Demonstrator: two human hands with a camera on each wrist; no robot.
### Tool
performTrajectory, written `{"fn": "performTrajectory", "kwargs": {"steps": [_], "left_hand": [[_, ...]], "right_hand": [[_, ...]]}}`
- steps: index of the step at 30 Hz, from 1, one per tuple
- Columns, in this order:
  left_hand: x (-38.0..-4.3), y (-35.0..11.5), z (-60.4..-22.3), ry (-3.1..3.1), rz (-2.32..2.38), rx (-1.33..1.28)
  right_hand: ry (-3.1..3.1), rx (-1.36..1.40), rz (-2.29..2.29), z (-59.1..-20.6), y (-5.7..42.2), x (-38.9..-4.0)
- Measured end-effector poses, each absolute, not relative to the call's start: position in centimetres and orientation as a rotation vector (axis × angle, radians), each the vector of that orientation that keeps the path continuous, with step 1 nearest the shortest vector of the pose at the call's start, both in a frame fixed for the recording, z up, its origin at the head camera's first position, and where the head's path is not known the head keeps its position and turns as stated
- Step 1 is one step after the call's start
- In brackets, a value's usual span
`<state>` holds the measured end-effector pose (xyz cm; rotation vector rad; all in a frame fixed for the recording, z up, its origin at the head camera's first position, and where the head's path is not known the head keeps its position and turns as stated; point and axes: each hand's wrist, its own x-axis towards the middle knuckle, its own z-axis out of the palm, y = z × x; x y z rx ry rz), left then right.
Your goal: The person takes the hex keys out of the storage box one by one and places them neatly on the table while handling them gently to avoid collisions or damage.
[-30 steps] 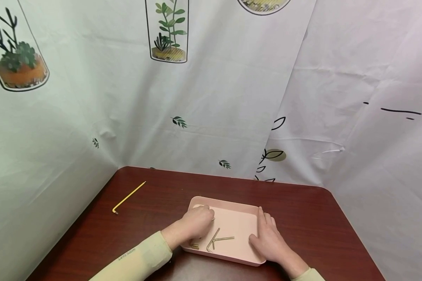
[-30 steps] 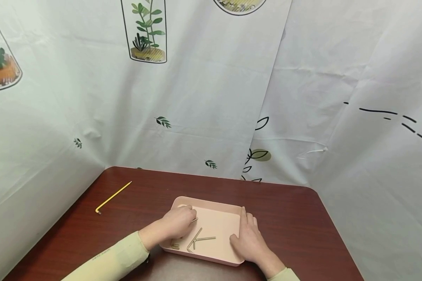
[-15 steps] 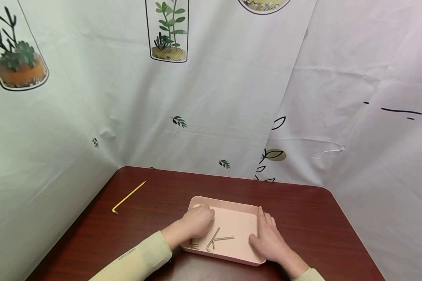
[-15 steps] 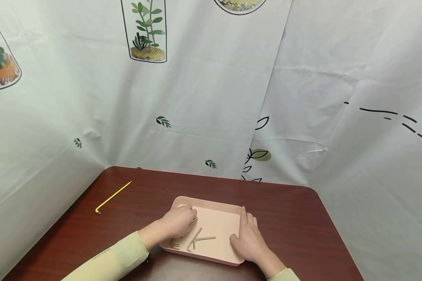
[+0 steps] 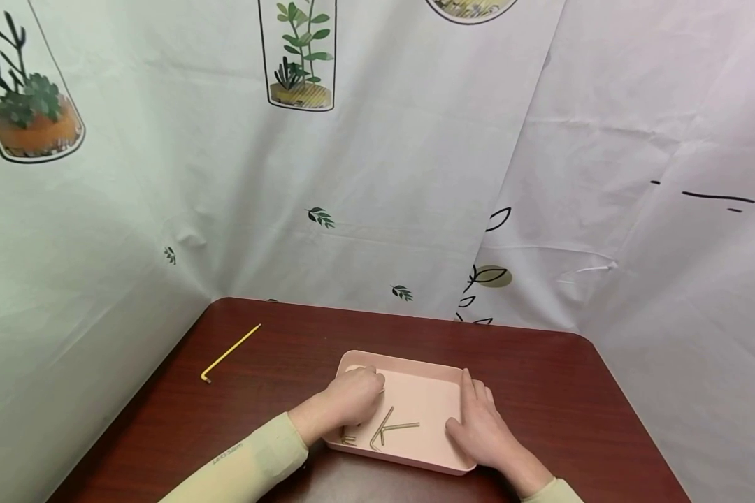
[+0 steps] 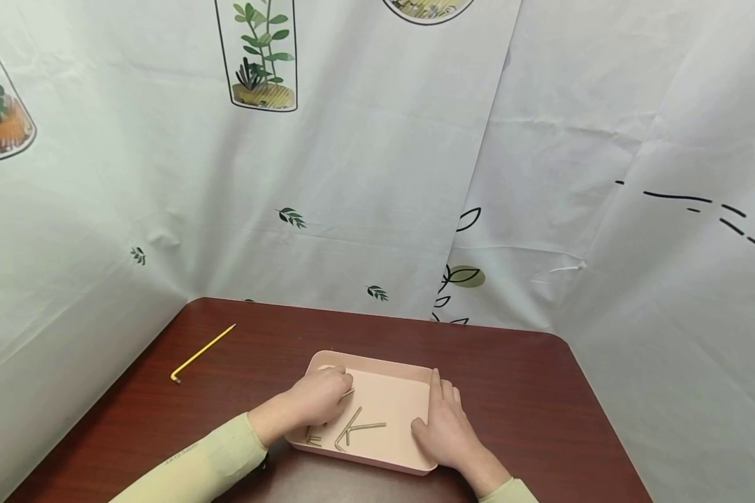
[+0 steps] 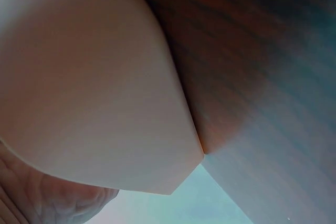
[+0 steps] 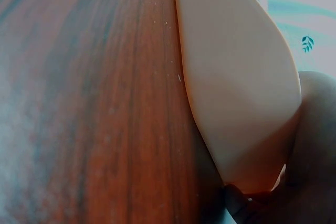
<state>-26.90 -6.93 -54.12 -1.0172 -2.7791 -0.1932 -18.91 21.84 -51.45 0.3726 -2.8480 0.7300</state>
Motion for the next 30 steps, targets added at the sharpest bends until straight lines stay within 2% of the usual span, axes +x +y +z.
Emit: {"fn": "performTrajectory", "kwargs": {"steps": [17, 30], "left_hand": [[-24.3, -6.7, -49.2, -2.839, -0.200, -1.032], [-24.4, -6.9, -48.9, -2.816, -0.192, -1.069]], "right_hand": [[-2.867, 0.360, 0.736, -51.5, 21.7, -19.1], [-2.878, 0.354, 0.733, -51.4, 21.8, -19.0]]}}
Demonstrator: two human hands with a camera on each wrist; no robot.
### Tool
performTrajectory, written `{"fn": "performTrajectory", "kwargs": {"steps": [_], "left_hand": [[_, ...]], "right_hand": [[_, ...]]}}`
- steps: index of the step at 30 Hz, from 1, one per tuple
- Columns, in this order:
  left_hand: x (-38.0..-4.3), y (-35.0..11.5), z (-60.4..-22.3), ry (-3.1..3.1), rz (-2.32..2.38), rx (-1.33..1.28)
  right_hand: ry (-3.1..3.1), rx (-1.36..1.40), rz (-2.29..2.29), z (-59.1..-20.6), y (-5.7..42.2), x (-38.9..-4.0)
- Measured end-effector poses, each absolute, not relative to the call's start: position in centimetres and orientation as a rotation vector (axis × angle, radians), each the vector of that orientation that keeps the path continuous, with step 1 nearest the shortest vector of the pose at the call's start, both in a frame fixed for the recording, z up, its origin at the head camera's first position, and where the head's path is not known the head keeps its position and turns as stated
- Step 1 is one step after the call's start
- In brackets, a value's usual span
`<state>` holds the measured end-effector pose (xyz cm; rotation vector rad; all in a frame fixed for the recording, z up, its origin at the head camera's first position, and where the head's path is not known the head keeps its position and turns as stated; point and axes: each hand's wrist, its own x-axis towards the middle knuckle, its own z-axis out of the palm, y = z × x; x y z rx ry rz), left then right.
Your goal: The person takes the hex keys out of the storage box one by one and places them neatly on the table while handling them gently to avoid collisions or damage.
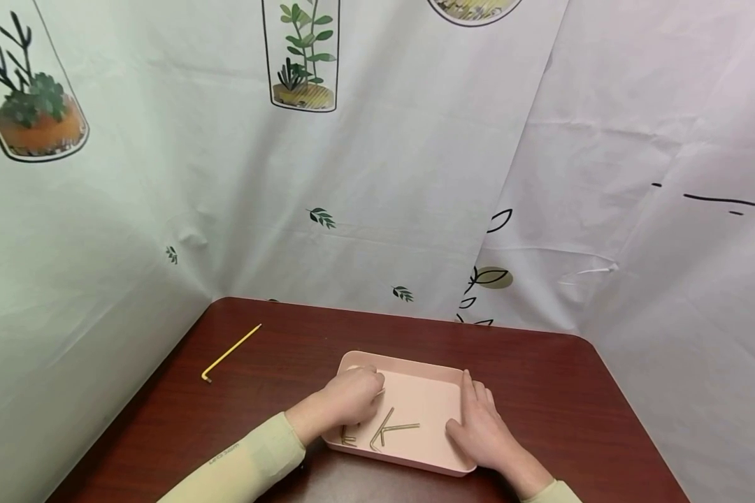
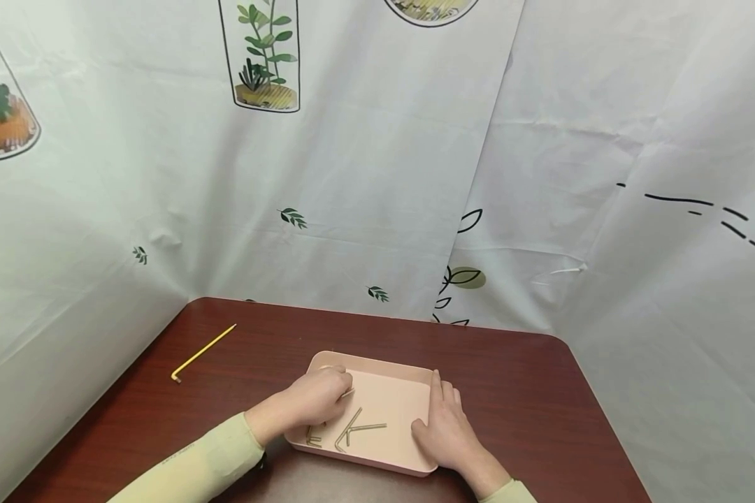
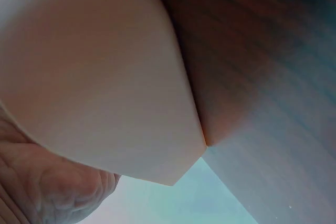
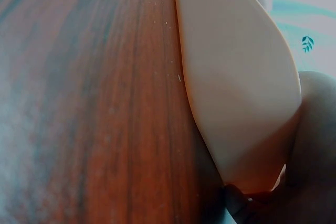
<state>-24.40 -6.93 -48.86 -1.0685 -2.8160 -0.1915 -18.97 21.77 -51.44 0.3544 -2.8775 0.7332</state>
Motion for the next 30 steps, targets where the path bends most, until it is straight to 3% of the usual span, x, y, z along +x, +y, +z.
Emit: {"fn": "performTrajectory", "kwargs": {"steps": [30], "left_hand": [[-24.8, -9.1, -46.4, -2.773, -0.407, -1.048]], "right_hand": [[-2.902, 0.336, 0.753, -51.5, 21.7, -18.9]]}}
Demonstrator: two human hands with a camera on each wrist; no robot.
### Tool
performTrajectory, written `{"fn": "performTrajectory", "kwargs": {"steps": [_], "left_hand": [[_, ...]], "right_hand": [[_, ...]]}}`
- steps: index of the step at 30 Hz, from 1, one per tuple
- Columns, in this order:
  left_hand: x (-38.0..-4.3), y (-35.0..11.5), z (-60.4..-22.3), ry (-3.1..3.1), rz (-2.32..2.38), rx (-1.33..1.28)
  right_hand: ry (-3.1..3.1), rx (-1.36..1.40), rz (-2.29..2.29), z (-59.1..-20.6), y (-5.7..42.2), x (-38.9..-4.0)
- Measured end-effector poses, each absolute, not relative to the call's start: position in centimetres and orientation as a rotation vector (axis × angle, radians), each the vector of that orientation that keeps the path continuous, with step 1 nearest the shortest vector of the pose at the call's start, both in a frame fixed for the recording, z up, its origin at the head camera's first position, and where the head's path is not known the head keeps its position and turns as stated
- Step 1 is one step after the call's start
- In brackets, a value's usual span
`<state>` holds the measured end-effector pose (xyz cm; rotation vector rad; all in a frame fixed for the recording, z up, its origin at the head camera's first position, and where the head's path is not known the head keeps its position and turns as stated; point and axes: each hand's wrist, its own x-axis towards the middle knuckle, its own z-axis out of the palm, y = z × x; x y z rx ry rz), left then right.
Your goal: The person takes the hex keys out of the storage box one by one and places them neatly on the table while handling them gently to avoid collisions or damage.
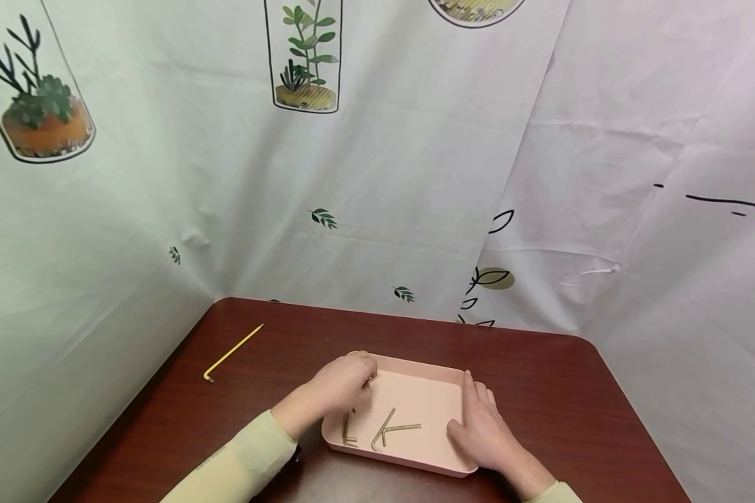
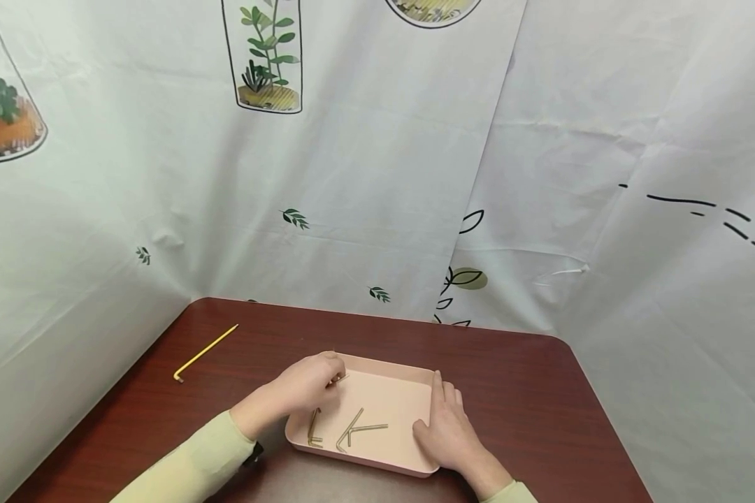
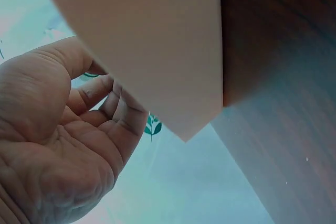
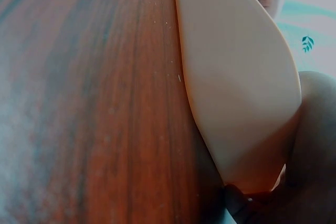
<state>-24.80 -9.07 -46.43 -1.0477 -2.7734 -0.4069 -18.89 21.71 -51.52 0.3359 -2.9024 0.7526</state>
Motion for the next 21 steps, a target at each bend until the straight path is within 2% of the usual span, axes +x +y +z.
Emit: {"fn": "performTrajectory", "kwargs": {"steps": [21], "left_hand": [[-25.7, -12.5, -45.4, -2.806, -0.565, -0.874]], "right_hand": [[-2.900, 0.340, 0.753, -51.5, 21.7, -18.9]]}}
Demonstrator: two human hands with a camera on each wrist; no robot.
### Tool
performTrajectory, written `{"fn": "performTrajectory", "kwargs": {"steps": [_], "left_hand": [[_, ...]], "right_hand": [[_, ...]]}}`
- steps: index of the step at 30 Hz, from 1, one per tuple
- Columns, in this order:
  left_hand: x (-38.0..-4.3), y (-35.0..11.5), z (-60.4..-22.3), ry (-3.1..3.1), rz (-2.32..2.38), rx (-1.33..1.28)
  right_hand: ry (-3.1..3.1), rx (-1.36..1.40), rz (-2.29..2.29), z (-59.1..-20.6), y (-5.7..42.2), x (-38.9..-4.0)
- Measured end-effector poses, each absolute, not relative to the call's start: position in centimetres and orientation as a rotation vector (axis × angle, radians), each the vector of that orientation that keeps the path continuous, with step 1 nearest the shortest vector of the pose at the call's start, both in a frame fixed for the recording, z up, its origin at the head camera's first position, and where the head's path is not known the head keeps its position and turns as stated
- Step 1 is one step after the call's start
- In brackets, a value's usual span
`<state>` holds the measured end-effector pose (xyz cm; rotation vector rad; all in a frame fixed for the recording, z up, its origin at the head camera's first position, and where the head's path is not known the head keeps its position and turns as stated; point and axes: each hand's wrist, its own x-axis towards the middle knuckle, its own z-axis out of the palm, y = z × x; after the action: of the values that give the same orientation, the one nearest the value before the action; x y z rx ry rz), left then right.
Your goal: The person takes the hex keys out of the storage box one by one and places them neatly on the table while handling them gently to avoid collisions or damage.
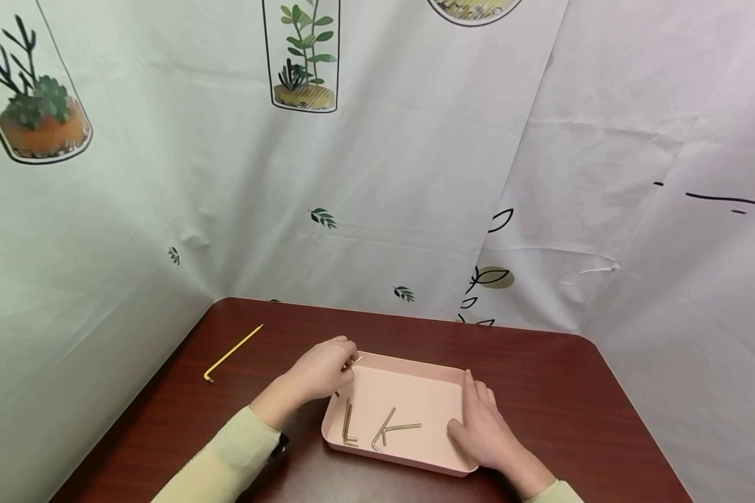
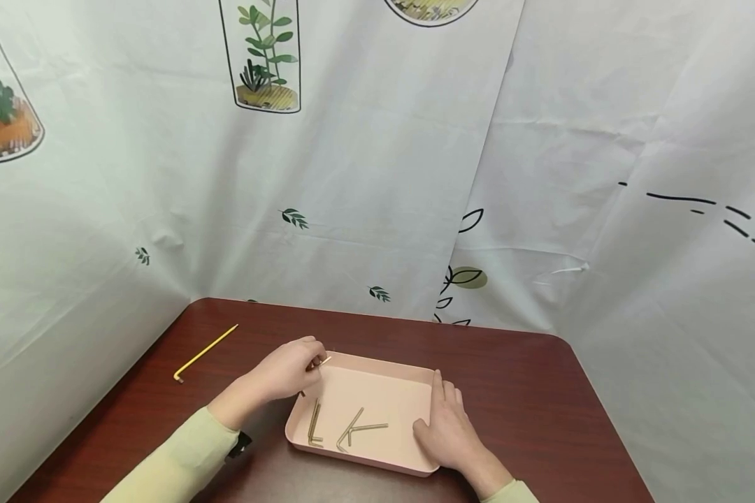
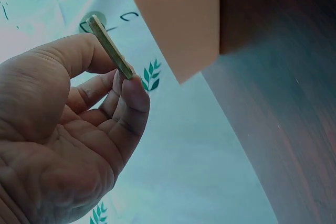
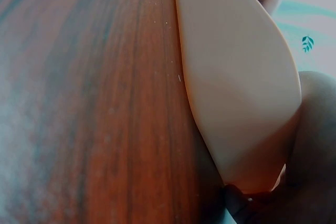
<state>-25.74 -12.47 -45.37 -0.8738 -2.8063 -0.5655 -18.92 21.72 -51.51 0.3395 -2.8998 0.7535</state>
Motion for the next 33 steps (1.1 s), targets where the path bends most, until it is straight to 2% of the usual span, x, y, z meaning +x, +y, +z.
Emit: {"fn": "performTrajectory", "kwargs": {"steps": [33], "left_hand": [[-27.5, -19.8, -47.3, -2.927, -0.549, -0.622]], "right_hand": [[-2.896, 0.353, 0.741, -51.5, 21.7, -18.9]]}}
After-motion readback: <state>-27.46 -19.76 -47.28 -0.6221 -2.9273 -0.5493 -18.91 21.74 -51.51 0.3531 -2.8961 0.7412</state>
